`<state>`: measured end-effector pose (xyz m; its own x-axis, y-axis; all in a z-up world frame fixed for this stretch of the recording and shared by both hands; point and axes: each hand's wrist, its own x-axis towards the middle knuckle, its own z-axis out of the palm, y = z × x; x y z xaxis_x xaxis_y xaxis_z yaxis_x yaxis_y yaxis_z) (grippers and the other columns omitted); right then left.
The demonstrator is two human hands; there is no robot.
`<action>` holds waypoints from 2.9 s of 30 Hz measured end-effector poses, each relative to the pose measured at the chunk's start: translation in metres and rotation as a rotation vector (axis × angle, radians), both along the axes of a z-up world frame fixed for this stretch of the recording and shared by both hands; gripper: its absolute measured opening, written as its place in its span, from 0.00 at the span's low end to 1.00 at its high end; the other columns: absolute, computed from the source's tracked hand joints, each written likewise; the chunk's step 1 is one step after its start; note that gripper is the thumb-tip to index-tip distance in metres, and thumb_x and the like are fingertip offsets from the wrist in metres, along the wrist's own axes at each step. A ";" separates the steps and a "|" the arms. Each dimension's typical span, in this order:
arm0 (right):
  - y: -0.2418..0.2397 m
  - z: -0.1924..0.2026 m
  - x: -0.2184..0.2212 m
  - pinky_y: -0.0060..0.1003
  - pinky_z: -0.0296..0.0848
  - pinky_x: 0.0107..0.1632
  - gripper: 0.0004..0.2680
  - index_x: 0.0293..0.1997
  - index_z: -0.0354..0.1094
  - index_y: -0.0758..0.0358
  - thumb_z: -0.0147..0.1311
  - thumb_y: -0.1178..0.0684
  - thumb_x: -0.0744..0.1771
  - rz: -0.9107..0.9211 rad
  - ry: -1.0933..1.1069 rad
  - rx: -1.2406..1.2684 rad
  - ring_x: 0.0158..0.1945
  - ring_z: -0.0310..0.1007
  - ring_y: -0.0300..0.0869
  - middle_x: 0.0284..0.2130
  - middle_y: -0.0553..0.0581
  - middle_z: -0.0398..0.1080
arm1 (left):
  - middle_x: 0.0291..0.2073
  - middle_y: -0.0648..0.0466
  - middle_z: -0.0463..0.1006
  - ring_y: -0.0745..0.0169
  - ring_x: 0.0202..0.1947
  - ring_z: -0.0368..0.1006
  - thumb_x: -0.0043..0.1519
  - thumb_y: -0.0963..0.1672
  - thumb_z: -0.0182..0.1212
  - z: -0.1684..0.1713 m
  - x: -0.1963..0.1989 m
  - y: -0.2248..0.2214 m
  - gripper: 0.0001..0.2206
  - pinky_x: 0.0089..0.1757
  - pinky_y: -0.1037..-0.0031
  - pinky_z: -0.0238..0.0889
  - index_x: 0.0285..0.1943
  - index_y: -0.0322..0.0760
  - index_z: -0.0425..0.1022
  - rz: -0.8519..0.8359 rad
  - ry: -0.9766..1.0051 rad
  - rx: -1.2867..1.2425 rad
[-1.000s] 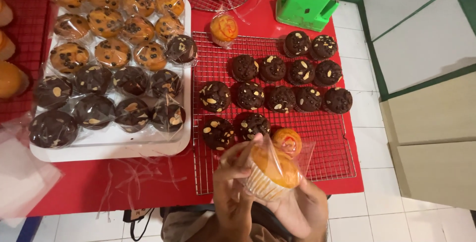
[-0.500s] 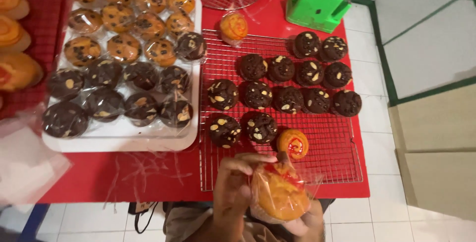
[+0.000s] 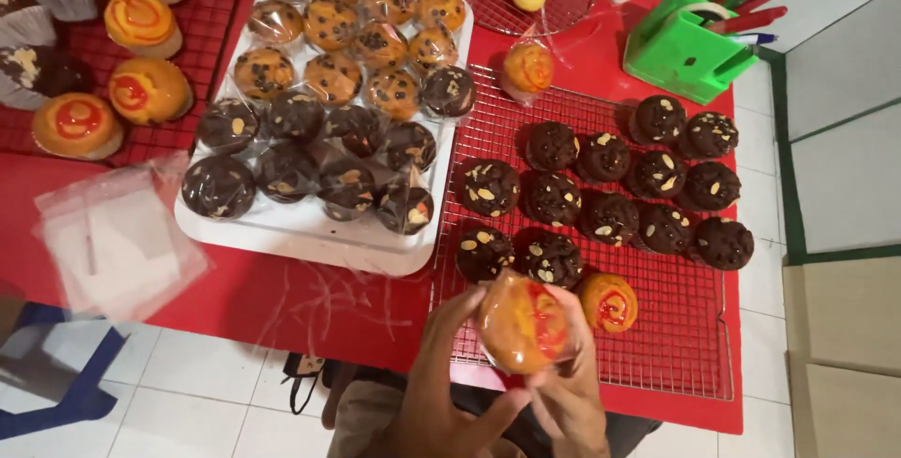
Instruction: The person is individually packaging muffins by picking them up from a cooling rack and placing them into small, clear plastic bags.
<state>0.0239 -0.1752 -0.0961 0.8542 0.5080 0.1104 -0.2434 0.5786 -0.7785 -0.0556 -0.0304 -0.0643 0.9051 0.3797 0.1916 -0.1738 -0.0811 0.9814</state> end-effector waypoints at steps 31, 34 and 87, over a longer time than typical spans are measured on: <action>-0.096 0.031 0.002 0.50 0.82 0.58 0.29 0.67 0.57 0.65 0.61 0.71 0.58 -0.494 -0.201 -0.507 0.55 0.77 0.56 0.64 0.66 0.64 | 0.53 0.45 0.81 0.59 0.47 0.84 0.50 0.53 0.72 0.089 0.217 0.091 0.37 0.35 0.82 0.86 0.67 0.39 0.61 -0.510 0.257 0.508; -0.125 -0.004 -0.010 0.48 0.84 0.52 0.27 0.67 0.56 0.70 0.61 0.66 0.60 -0.497 -0.239 -0.505 0.53 0.79 0.59 0.60 0.71 0.66 | 0.65 0.46 0.68 0.52 0.59 0.72 0.51 0.47 0.76 0.068 0.257 0.118 0.38 0.56 0.72 0.74 0.68 0.42 0.55 -0.450 0.378 0.524; -0.099 -0.049 0.006 0.38 0.65 0.36 0.31 0.65 0.52 0.71 0.70 0.61 0.58 -1.050 -0.410 -1.193 0.39 0.65 0.49 0.54 0.67 0.64 | 0.45 0.47 0.78 0.54 0.46 0.71 0.71 0.37 0.61 -0.010 -0.037 0.191 0.03 0.46 0.67 0.60 0.51 0.32 0.77 0.681 0.239 0.618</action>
<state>0.0299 -0.2747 -0.1450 0.8733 -0.2824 0.3970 0.1673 -0.5915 -0.7887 -0.0926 0.1604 -0.0739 0.5676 0.7337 0.3736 0.3024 -0.6078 0.7342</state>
